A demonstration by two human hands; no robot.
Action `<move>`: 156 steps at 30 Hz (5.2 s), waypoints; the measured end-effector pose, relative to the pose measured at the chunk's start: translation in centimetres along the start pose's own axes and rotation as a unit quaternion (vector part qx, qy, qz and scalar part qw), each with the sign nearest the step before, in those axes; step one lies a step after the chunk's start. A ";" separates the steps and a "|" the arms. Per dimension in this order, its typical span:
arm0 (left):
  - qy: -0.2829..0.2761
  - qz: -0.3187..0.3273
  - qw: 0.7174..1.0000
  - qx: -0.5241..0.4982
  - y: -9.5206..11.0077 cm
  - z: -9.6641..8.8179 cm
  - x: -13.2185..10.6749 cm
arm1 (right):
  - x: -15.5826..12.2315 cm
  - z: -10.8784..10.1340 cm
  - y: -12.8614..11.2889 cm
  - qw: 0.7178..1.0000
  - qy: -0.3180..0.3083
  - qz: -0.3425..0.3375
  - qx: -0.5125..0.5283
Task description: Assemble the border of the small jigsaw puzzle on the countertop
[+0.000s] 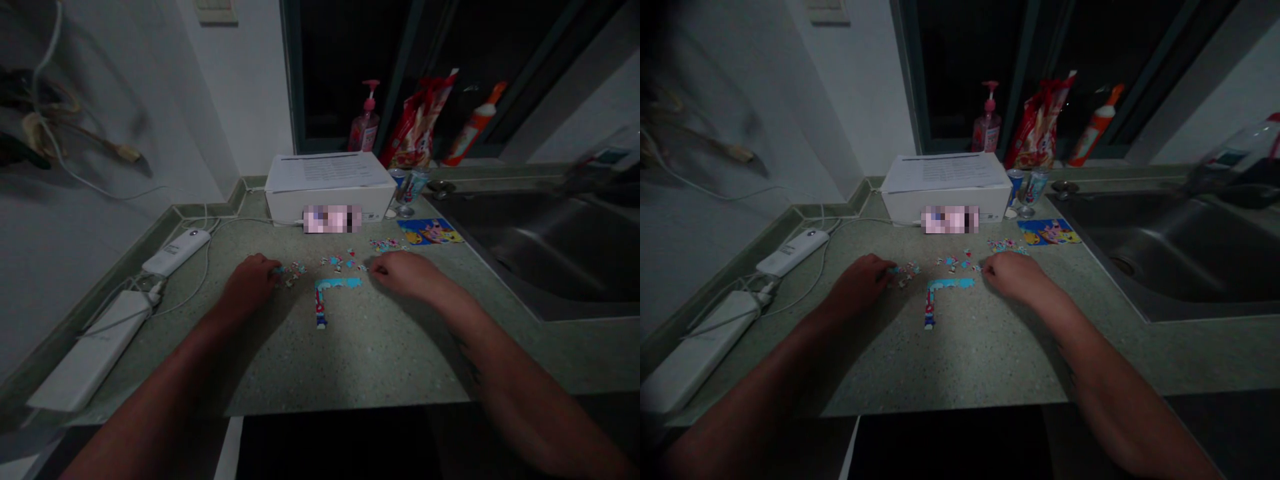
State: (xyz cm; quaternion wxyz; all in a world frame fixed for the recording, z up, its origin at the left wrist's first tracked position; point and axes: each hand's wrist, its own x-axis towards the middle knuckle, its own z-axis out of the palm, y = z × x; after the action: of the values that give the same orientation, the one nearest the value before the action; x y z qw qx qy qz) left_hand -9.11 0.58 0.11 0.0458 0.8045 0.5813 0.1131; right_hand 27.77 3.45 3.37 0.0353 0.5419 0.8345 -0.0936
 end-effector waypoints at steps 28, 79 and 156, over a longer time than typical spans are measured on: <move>-0.023 -0.045 0.903 -0.427 4.3 1.0 -0.2 | -0.8 2.6 -8.3 0.952 0.184 -0.186 0.161; -0.068 0.256 0.947 -0.184 5.5 0.4 -1.6 | -0.3 -0.3 -0.9 0.997 0.013 -0.069 0.028; -0.084 0.294 0.939 -0.157 6.0 0.4 -2.0 | -0.3 -0.2 -1.2 0.999 -0.018 -0.041 0.030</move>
State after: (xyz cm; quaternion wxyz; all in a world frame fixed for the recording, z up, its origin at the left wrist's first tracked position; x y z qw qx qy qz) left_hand -4.07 -3.19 0.74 0.1847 0.9288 0.2878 0.1429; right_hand 26.77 2.75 3.71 0.0300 0.5067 0.8518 -0.1294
